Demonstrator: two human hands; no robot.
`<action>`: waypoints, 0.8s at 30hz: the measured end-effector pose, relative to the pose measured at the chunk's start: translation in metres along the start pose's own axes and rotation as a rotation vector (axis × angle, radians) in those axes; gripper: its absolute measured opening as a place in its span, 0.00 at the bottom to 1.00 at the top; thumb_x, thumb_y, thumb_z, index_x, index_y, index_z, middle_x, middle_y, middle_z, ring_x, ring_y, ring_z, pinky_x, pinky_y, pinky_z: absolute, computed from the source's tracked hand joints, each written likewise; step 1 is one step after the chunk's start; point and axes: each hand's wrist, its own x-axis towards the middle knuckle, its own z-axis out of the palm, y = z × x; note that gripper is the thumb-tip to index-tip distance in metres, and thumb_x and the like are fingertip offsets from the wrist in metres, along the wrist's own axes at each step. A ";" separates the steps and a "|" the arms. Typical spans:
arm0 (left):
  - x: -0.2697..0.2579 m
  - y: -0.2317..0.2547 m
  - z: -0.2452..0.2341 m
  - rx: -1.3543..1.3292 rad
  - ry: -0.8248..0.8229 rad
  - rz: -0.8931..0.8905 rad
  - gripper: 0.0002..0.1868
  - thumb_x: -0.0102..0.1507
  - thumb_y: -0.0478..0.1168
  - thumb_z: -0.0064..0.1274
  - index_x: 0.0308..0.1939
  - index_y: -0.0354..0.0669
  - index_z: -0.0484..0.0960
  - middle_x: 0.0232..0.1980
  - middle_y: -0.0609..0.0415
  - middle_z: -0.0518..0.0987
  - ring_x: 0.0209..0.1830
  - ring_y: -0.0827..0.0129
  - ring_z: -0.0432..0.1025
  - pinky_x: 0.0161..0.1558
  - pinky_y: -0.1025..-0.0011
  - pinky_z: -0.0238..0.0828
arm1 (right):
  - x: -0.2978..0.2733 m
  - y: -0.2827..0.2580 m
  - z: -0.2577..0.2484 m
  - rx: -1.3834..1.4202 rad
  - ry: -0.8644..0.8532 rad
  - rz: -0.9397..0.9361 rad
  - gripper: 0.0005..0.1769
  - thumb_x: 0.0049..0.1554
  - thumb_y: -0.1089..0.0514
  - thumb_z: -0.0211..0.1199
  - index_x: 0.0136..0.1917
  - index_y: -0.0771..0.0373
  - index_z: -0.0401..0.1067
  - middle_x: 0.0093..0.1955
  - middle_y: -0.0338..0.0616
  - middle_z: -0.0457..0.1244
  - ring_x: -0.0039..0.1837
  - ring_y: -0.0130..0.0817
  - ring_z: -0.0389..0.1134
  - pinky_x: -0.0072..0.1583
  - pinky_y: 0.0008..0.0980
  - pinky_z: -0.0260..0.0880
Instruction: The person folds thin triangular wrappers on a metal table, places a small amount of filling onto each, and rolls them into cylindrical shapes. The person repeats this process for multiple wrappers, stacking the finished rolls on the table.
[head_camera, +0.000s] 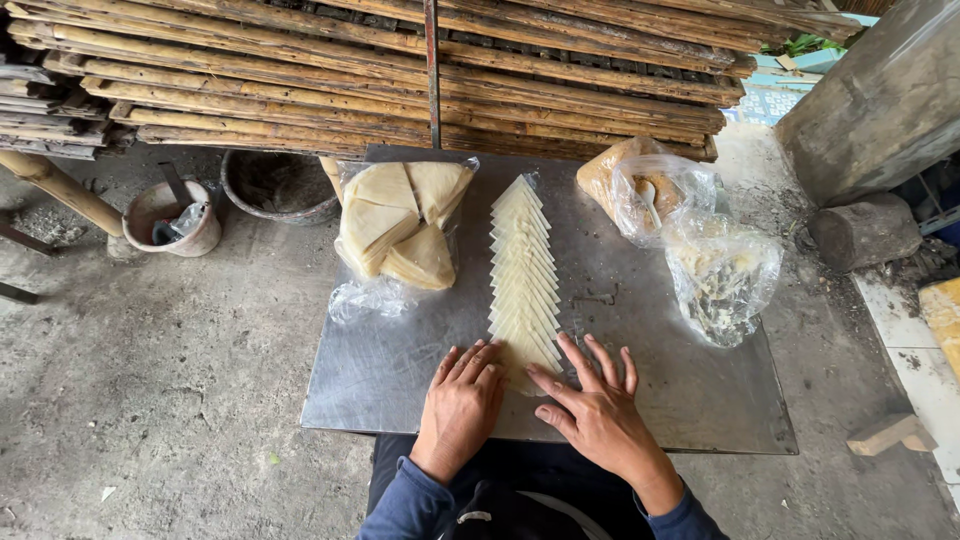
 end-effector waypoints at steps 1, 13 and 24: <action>0.000 -0.001 0.000 0.000 -0.002 -0.004 0.10 0.62 0.38 0.54 0.47 0.42 0.81 0.63 0.51 0.78 0.69 0.58 0.68 0.70 0.53 0.58 | -0.003 0.001 -0.001 0.008 0.010 0.004 0.26 0.58 0.35 0.56 0.68 0.35 0.70 0.80 0.44 0.48 0.79 0.52 0.43 0.74 0.66 0.29; -0.005 0.000 -0.012 -0.115 0.042 0.002 0.12 0.61 0.38 0.56 0.46 0.37 0.80 0.62 0.47 0.77 0.66 0.53 0.69 0.71 0.53 0.57 | -0.030 0.059 -0.008 0.066 0.162 0.113 0.22 0.57 0.41 0.61 0.61 0.49 0.77 0.68 0.45 0.62 0.69 0.41 0.60 0.74 0.52 0.49; -0.002 0.004 -0.010 -0.164 0.030 -0.103 0.06 0.61 0.39 0.58 0.40 0.41 0.82 0.51 0.54 0.80 0.48 0.56 0.73 0.54 0.63 0.70 | 0.028 0.074 -0.031 0.139 0.053 0.179 0.22 0.60 0.45 0.59 0.65 0.53 0.73 0.68 0.48 0.63 0.58 0.43 0.70 0.58 0.44 0.72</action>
